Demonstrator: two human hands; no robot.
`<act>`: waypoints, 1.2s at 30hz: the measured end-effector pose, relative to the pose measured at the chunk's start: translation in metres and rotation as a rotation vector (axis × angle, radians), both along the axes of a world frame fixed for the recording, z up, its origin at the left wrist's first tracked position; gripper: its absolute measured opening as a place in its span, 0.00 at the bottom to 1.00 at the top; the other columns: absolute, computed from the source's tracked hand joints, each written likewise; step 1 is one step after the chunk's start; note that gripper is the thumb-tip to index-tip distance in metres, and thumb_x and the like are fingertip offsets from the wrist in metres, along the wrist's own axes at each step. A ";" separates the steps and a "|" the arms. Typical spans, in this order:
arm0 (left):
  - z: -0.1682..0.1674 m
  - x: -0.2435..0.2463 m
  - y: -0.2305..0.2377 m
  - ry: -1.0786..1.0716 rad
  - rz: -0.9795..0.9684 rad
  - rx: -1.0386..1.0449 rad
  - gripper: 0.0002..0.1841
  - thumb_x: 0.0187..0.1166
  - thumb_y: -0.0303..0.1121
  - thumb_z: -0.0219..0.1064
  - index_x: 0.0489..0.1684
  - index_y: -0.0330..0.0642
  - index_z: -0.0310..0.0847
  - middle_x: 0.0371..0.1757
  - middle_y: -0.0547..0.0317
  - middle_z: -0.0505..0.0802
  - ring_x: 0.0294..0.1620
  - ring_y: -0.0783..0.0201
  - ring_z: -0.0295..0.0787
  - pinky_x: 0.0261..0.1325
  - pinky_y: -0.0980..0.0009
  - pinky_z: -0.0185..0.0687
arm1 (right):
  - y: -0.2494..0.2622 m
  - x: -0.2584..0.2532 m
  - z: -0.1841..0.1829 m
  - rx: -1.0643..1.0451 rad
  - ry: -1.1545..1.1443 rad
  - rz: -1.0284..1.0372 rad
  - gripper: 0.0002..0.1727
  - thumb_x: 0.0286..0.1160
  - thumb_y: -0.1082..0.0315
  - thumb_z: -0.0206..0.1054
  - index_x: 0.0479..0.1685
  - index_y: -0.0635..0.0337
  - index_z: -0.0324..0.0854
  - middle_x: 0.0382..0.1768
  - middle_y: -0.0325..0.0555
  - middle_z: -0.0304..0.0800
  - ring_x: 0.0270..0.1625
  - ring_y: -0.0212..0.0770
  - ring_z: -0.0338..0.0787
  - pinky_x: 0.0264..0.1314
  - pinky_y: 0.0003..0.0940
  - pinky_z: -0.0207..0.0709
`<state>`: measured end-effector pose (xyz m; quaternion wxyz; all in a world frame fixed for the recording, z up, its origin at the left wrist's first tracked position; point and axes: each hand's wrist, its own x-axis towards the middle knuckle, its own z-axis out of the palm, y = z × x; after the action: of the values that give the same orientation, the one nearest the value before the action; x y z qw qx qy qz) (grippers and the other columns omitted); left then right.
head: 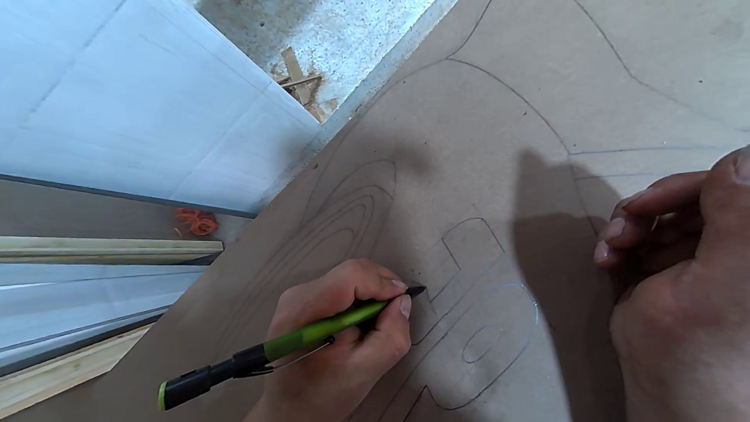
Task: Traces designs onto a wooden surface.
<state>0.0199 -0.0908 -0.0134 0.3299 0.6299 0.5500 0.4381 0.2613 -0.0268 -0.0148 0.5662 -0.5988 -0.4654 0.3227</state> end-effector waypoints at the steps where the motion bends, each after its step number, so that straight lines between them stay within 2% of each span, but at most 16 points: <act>1: 0.000 0.000 0.000 0.002 0.007 -0.004 0.03 0.71 0.32 0.74 0.35 0.52 0.86 0.33 0.70 0.93 0.27 0.75 0.89 0.26 0.82 0.87 | 0.000 0.000 0.000 -0.001 0.000 -0.001 0.20 0.96 0.57 0.48 0.37 0.51 0.83 0.24 0.28 0.84 0.21 0.27 0.85 0.22 0.21 0.82; 22: 0.002 0.006 -0.003 -0.017 0.122 -0.027 0.03 0.71 0.32 0.74 0.36 0.52 0.87 0.33 0.66 0.94 0.21 0.71 0.88 0.19 0.77 0.87 | -0.001 0.000 -0.002 0.006 0.038 -0.005 0.20 0.96 0.59 0.49 0.37 0.54 0.83 0.23 0.30 0.84 0.20 0.29 0.84 0.21 0.22 0.83; 24: 0.002 0.004 -0.004 -0.078 0.132 -0.052 0.03 0.72 0.33 0.74 0.37 0.52 0.87 0.34 0.64 0.94 0.21 0.69 0.89 0.19 0.76 0.88 | -0.001 0.001 -0.002 0.000 0.034 -0.004 0.20 0.96 0.58 0.49 0.38 0.53 0.83 0.23 0.30 0.84 0.20 0.29 0.84 0.21 0.22 0.82; 26: 0.005 -0.003 -0.005 -0.250 0.139 -0.107 0.05 0.75 0.36 0.77 0.37 0.49 0.87 0.33 0.59 0.93 0.22 0.68 0.88 0.21 0.76 0.87 | -0.002 0.001 -0.002 -0.017 0.031 0.003 0.20 0.97 0.57 0.49 0.38 0.52 0.83 0.24 0.29 0.84 0.20 0.28 0.84 0.21 0.22 0.82; 29: 0.020 -0.015 -0.007 -0.365 0.209 -0.205 0.08 0.71 0.38 0.79 0.34 0.47 0.88 0.30 0.54 0.92 0.20 0.68 0.87 0.20 0.77 0.84 | 0.001 0.001 -0.001 -0.034 0.013 -0.001 0.22 0.97 0.55 0.47 0.37 0.50 0.83 0.23 0.28 0.83 0.21 0.27 0.84 0.22 0.22 0.82; 33: 0.037 -0.064 -0.004 -0.094 0.048 -0.245 0.08 0.74 0.42 0.78 0.40 0.52 0.89 0.33 0.59 0.93 0.22 0.67 0.88 0.21 0.76 0.87 | 0.004 0.003 -0.005 -0.014 0.034 0.018 0.22 0.97 0.54 0.47 0.36 0.50 0.82 0.23 0.29 0.83 0.20 0.28 0.83 0.21 0.24 0.82; 36: 0.019 -0.088 0.019 -0.049 -0.119 -0.142 0.05 0.73 0.39 0.76 0.40 0.54 0.88 0.35 0.64 0.93 0.24 0.69 0.88 0.23 0.75 0.87 | 0.005 0.002 -0.003 0.001 -0.003 0.025 0.23 0.96 0.52 0.47 0.35 0.49 0.83 0.23 0.28 0.83 0.21 0.28 0.84 0.22 0.24 0.82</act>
<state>-0.0682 -0.0717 0.0053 0.4126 0.6255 0.5330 0.3929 0.2637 -0.0214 -0.0178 0.5618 -0.5933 -0.4736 0.3287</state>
